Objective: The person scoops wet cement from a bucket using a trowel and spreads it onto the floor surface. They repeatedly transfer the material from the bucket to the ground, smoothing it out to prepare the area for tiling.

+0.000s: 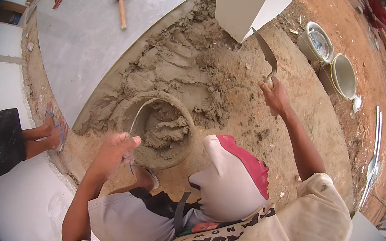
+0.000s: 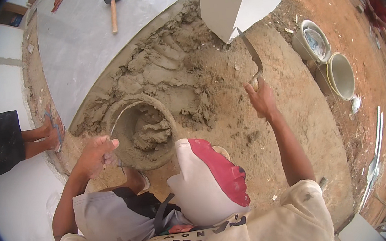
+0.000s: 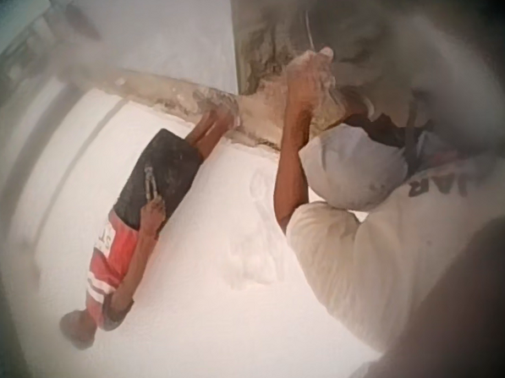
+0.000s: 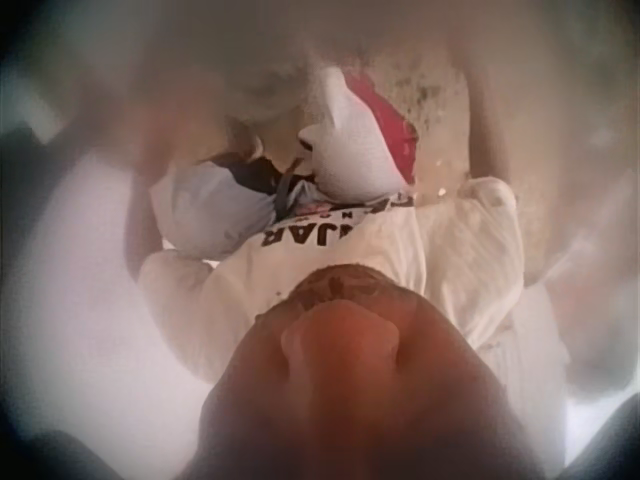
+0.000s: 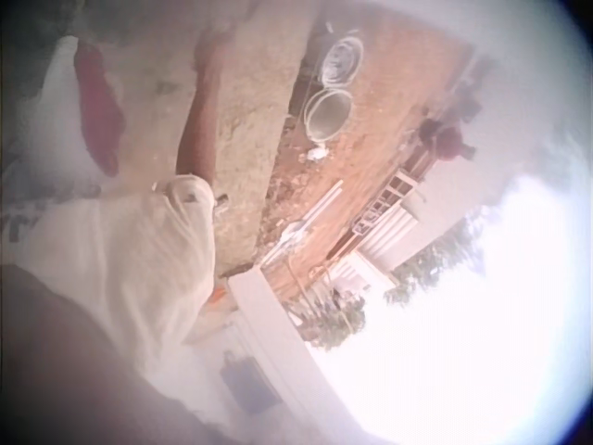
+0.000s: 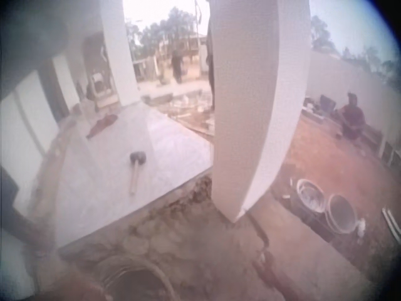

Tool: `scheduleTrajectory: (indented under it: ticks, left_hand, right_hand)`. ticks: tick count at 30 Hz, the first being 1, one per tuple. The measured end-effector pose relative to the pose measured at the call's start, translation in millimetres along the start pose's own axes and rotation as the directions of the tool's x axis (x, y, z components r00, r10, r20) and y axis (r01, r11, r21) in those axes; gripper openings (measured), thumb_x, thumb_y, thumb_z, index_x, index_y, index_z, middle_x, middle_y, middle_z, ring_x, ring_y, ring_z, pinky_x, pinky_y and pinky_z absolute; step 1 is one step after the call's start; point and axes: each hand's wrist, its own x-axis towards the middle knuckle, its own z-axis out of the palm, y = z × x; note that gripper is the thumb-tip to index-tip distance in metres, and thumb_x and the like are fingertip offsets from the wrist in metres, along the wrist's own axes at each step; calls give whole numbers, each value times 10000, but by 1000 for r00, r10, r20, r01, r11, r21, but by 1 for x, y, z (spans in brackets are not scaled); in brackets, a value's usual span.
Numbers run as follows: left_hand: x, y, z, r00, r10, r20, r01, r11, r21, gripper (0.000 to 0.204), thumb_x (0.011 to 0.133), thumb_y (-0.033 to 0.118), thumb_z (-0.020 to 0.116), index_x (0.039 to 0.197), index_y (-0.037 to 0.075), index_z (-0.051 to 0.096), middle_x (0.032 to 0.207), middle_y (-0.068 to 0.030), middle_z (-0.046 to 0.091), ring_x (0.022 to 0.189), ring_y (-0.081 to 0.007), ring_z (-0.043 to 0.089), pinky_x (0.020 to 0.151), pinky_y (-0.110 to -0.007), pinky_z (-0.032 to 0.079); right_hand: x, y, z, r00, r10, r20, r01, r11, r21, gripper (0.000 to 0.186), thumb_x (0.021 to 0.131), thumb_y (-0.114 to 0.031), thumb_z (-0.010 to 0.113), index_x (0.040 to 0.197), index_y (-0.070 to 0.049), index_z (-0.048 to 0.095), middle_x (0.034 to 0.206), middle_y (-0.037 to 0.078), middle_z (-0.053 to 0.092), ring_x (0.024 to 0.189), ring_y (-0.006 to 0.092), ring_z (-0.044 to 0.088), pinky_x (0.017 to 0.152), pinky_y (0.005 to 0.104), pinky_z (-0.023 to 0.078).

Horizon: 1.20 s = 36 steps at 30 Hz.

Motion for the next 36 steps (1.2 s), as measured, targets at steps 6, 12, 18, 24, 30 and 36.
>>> scheduleTrajectory:
  ticks: [6, 12, 18, 24, 30, 36]
  left_hand:
    - [30, 14, -22, 966, -70, 248, 19, 979, 204, 316, 927, 309, 674, 750, 64, 585, 692, -37, 615, 598, -123, 562, 621, -299, 472]
    - [92, -22, -95, 984, 105, 146, -167, 837, 521, 303, 894, 268, 682, 773, 6, 590, 699, -98, 621, 635, -177, 591, 615, -335, 464]
    - [152, -55, -131, 907, 418, 51, -395, 801, 450, 292, 850, 253, 725, 835, -7, 592, 742, -132, 598, 663, -230, 602, 624, -358, 485]
    - [194, -71, -139, 810, 509, 292, -572, 797, 197, 311, 843, 267, 738, 871, -3, 586, 776, -140, 594, 662, -254, 607, 624, -362, 493]
    - [213, -75, -147, 762, 508, 401, -576, 815, 61, 309, 848, 266, 727, 838, 2, 567, 741, -137, 570, 626, -270, 586, 598, -375, 474]
    - [217, -73, -156, 763, 448, 466, -513, 859, 14, 332, 844, 262, 730, 777, 0, 538, 675, -143, 527, 588, -297, 535, 575, -399, 442]
  right_hand:
    - [-15, -10, 14, 995, 69, -75, -70, 998, -9, 397, 908, -381, 673, 957, -9, 541, 660, 99, 602, 558, 188, 605, 527, 354, 478]
    - [-39, 1, 40, 974, 195, -118, -211, 966, -149, 419, 888, -381, 676, 966, 20, 582, 722, 193, 643, 651, 303, 641, 638, 430, 495]
    - [-88, -20, 52, 928, 338, -156, -371, 818, -440, 552, 872, -444, 676, 1109, 44, 574, 903, 275, 659, 869, 407, 652, 768, 485, 493]
    - [-107, -107, 59, 838, 539, -81, -467, 634, -616, 601, 853, -458, 697, 1179, 28, 564, 980, 280, 665, 926, 430, 652, 815, 471, 507]
    - [-121, -109, 52, 878, 469, -100, -393, 584, -711, 534, 846, -440, 721, 1090, 19, 596, 870, 206, 662, 800, 309, 647, 718, 428, 505]
    - [-147, -71, 49, 872, 476, -113, -398, 557, -729, 505, 864, -423, 723, 1094, 14, 612, 733, 132, 647, 658, 211, 629, 648, 383, 499]
